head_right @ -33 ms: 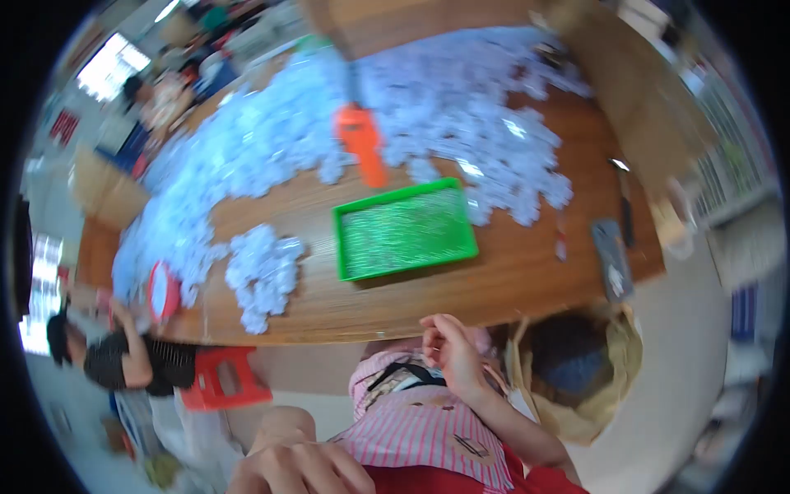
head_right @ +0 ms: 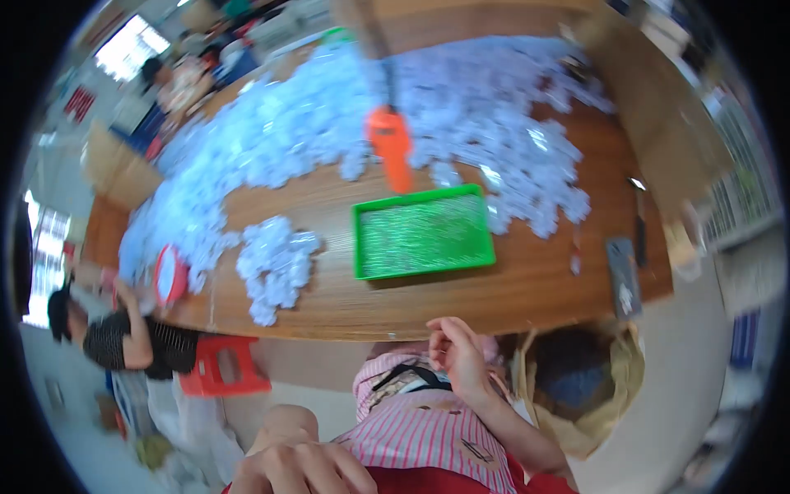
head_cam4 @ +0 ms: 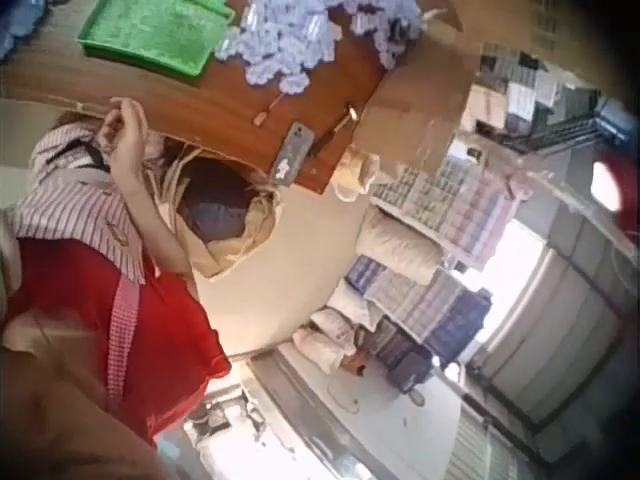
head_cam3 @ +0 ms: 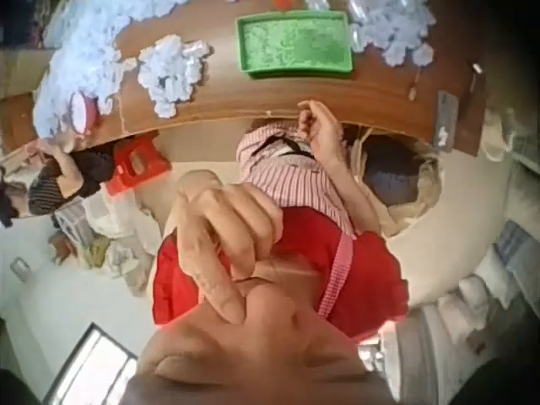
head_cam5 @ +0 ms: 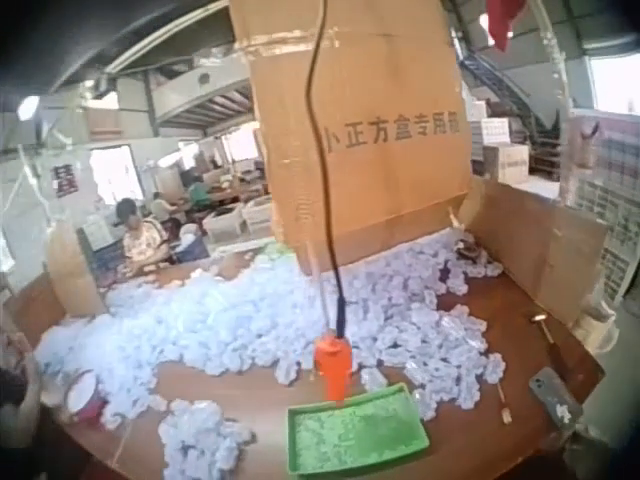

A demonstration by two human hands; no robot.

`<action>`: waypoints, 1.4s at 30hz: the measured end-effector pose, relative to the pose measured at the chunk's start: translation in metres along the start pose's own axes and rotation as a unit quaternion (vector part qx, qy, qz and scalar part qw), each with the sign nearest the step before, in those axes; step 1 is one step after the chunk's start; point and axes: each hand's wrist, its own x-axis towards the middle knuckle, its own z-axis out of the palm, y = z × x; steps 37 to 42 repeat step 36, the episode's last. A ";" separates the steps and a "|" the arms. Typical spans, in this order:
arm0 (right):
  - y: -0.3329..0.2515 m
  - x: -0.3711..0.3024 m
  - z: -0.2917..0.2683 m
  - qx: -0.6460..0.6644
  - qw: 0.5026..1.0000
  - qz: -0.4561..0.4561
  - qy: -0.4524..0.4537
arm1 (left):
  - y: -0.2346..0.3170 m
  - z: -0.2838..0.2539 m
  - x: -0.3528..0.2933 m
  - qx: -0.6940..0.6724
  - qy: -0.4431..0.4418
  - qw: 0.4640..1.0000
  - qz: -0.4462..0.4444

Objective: The person picks up a plastic part and uses a power screwdriver to drive a screw into it before setting it down. They then pick up several small screws from a tray, place them into the plastic parts by hand, and drive them in with the power screwdriver.

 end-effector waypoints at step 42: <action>0.046 0.085 0.024 -0.321 0.946 0.008 -0.050 | 0.007 -0.169 -0.243 0.777 0.257 0.361 -0.448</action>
